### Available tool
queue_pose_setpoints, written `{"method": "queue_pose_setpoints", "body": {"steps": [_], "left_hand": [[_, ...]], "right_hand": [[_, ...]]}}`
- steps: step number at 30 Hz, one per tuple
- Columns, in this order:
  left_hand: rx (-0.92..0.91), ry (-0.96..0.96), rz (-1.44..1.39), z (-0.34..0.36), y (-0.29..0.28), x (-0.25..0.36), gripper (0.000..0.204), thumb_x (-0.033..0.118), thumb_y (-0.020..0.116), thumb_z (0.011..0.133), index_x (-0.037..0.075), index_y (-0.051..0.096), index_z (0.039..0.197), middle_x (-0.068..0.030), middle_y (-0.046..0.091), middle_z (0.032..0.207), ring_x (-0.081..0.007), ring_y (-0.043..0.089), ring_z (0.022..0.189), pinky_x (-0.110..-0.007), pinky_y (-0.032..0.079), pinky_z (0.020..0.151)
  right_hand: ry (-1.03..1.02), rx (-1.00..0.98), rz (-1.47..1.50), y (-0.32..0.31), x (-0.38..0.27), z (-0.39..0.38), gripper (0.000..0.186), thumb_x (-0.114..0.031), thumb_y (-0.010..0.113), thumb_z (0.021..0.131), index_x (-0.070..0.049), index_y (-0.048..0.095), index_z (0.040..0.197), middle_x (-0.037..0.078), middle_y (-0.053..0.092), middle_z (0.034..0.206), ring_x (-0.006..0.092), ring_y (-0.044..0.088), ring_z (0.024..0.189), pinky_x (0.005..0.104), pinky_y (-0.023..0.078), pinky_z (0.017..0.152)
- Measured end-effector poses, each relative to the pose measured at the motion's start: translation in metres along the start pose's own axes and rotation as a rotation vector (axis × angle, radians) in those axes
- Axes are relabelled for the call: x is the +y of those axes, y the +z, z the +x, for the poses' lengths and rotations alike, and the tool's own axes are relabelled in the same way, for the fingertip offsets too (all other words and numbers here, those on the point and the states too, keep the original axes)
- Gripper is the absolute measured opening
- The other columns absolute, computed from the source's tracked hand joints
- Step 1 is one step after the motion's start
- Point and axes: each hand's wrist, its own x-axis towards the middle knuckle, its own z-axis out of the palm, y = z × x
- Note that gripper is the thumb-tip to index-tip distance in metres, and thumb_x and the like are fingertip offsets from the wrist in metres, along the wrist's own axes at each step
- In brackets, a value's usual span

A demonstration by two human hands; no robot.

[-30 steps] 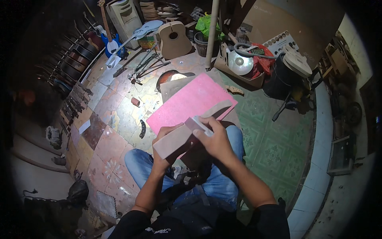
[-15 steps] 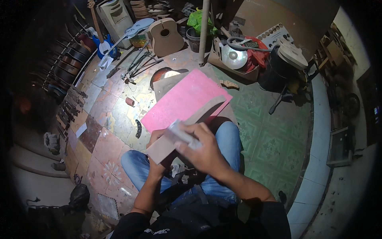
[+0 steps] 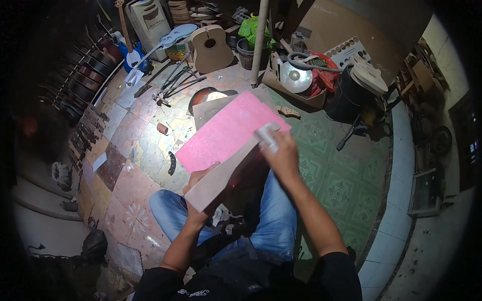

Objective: The person sands the sides and edges of a wooden guitar body using a sanding block. They move the block along the wood contours, wipe the surface by hand, and turn the guitar body over to sand the opposite side.

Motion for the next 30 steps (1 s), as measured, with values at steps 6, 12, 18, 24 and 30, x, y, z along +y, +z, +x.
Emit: {"method": "queue_pose_setpoints", "body": {"steps": [6,12,18,24,30], "left_hand": [[0.088,0.051,0.059,0.006,0.004,-0.009,0.051,0.019,0.088,0.08,-0.001,0.066,0.121,-0.0147,0.076,0.103,-0.0216,0.077,0.086,-0.031,0.061,0.073],[0.096,0.09,0.077,0.006,0.018,-0.005,0.048,0.02,0.088,0.081,-0.001,0.065,0.118,-0.0135,0.076,0.1,-0.0214,0.077,0.08,-0.031,0.061,0.069],[0.11,0.058,0.048,-0.005,0.01,-0.008,0.051,0.021,0.089,0.08,-0.004,0.064,0.116,-0.0162,0.077,0.103,-0.0221,0.077,0.08,-0.031,0.061,0.069],[0.09,0.054,0.227,-0.011,0.003,-0.008,0.054,0.018,0.092,0.076,-0.004,0.063,0.115,-0.0171,0.077,0.105,-0.023,0.078,0.082,-0.032,0.062,0.071],[0.089,0.096,0.125,-0.014,0.011,-0.011,0.054,0.021,0.09,0.079,-0.002,0.067,0.122,-0.0154,0.074,0.105,-0.0206,0.075,0.083,-0.028,0.059,0.071]], "right_hand": [[-0.095,-0.053,-0.017,0.018,-0.046,-0.015,0.046,-0.026,0.08,0.08,-0.007,0.073,0.121,0.02,0.066,0.11,0.0381,0.063,0.102,0.0475,0.05,0.094],[0.238,0.051,0.072,0.003,0.026,0.033,0.047,-0.026,0.082,0.077,-0.01,0.074,0.122,0.017,0.065,0.111,0.038,0.062,0.104,0.0474,0.05,0.095],[0.093,0.035,-0.066,0.003,0.005,0.026,0.04,-0.023,0.078,0.081,-0.008,0.074,0.118,0.02,0.067,0.114,0.0403,0.063,0.106,0.0481,0.05,0.096],[-0.116,-0.039,-0.129,0.017,-0.031,-0.006,0.044,-0.027,0.08,0.078,-0.01,0.075,0.119,0.021,0.066,0.116,0.0397,0.062,0.109,0.0501,0.049,0.096],[0.383,-0.07,0.208,-0.003,0.023,0.042,0.048,-0.026,0.081,0.077,-0.011,0.074,0.123,0.017,0.065,0.112,0.0379,0.062,0.108,0.0493,0.049,0.099]]}}
